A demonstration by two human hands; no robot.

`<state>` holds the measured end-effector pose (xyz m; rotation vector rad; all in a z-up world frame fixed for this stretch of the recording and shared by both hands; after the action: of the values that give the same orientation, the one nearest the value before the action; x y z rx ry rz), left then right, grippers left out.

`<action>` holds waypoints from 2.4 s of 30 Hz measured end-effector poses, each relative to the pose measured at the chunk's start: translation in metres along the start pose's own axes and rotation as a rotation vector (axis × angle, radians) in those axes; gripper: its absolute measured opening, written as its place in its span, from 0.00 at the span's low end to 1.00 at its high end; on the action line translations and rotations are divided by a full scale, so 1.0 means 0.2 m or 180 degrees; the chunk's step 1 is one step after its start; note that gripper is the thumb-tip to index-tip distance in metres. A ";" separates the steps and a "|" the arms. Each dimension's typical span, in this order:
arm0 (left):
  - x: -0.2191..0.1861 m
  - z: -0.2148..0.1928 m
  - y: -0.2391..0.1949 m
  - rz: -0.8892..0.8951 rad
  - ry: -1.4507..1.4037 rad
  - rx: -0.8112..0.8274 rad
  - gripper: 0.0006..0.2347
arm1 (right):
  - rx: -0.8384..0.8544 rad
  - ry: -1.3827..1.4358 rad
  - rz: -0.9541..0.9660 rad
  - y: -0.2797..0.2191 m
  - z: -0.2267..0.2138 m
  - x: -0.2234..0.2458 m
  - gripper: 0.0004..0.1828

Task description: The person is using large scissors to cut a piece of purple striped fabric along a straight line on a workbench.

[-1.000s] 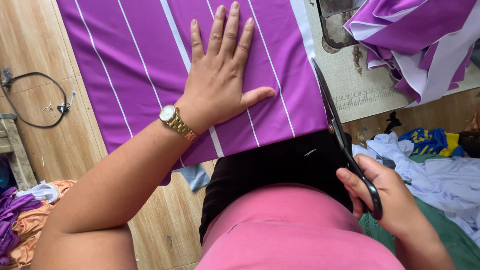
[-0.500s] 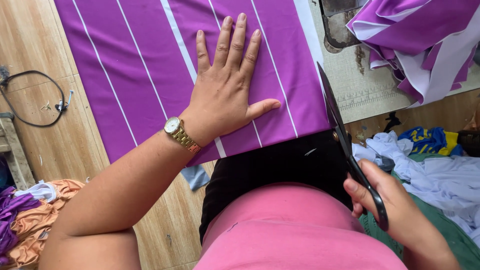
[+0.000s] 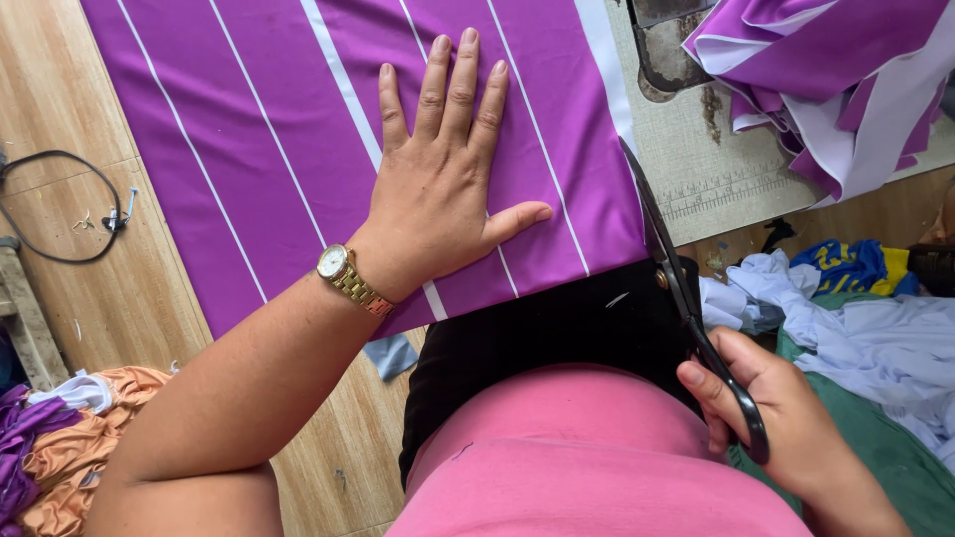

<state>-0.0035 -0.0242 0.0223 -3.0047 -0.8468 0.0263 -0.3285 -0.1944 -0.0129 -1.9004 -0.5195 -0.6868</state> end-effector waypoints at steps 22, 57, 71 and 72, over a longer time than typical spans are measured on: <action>-0.06 0.00 -0.04 -0.0044 0.0022 0.0122 0.56 | 0.0272 0.0558 -0.0228 0.11 0.04 0.15 0.20; 0.22 0.03 0.18 -0.0276 0.0014 -0.0029 0.51 | 0.0490 0.0701 -0.0201 0.05 0.03 0.02 0.16; 0.05 -0.04 0.10 -0.0190 0.0146 0.0227 0.54 | 0.0531 0.0929 -0.0224 0.06 0.03 0.04 0.16; 0.04 -0.03 0.10 -0.0197 0.0149 0.0229 0.54 | 0.0538 0.0927 -0.0226 0.07 0.04 0.03 0.16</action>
<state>0.0139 -0.0362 0.0284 -2.8991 -0.9133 -0.0141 -0.3144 -0.1931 -0.0208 -1.5972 -0.4452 -0.9197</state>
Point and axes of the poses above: each hand's wrist, its own y-axis towards the middle knuckle, its own z-axis out of the palm, x = y × z, the point moved 8 cm from there along y, towards the middle knuckle, and after that the axes turned 11 degrees about y, right-handed, at the moved point
